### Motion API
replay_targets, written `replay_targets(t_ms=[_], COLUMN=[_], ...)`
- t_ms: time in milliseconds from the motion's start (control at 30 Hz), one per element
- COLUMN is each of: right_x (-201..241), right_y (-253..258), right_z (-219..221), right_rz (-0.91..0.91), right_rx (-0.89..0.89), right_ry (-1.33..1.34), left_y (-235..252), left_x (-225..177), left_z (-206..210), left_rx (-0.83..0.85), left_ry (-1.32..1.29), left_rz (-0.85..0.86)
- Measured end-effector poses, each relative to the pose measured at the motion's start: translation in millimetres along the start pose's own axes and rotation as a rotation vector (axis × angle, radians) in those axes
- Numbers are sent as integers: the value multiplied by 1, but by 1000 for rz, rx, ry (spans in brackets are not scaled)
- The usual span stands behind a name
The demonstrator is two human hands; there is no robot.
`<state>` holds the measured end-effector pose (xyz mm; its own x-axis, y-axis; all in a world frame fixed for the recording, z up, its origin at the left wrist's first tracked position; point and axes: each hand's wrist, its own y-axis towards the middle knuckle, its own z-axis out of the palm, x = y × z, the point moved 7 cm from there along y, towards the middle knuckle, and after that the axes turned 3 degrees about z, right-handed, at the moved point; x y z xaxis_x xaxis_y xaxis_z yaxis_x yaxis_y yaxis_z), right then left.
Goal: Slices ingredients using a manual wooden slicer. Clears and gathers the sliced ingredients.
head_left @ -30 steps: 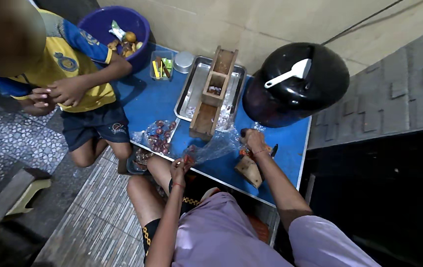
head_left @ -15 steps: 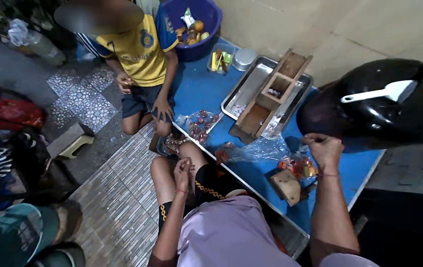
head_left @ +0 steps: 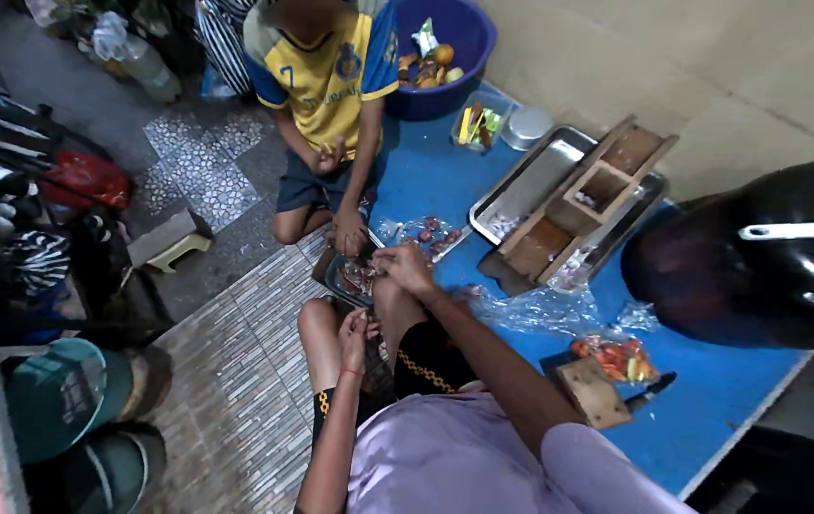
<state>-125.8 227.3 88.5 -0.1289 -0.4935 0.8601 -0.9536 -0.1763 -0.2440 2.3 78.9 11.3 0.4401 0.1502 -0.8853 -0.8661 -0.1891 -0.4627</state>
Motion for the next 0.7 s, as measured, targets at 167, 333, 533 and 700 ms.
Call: replay_targets(t_ms=[167,333,533,700], right_x=[-15,-70,-123,-122], right_y=[30,47,71,69], right_z=[-8,-87,-95,-92], right_rz=[-39,224,412,445], right_rx=[-109,-276,-92,-57], right_ry=[-208,-485,-662,-554], left_y=[21,47,88,79], left_x=[-2,-21,-14,-41], left_z=[-12,22,103,119], left_rx=[-29,103,249,196], left_ry=[-23,165,308,297], left_rz=[-16,13,106,-12])
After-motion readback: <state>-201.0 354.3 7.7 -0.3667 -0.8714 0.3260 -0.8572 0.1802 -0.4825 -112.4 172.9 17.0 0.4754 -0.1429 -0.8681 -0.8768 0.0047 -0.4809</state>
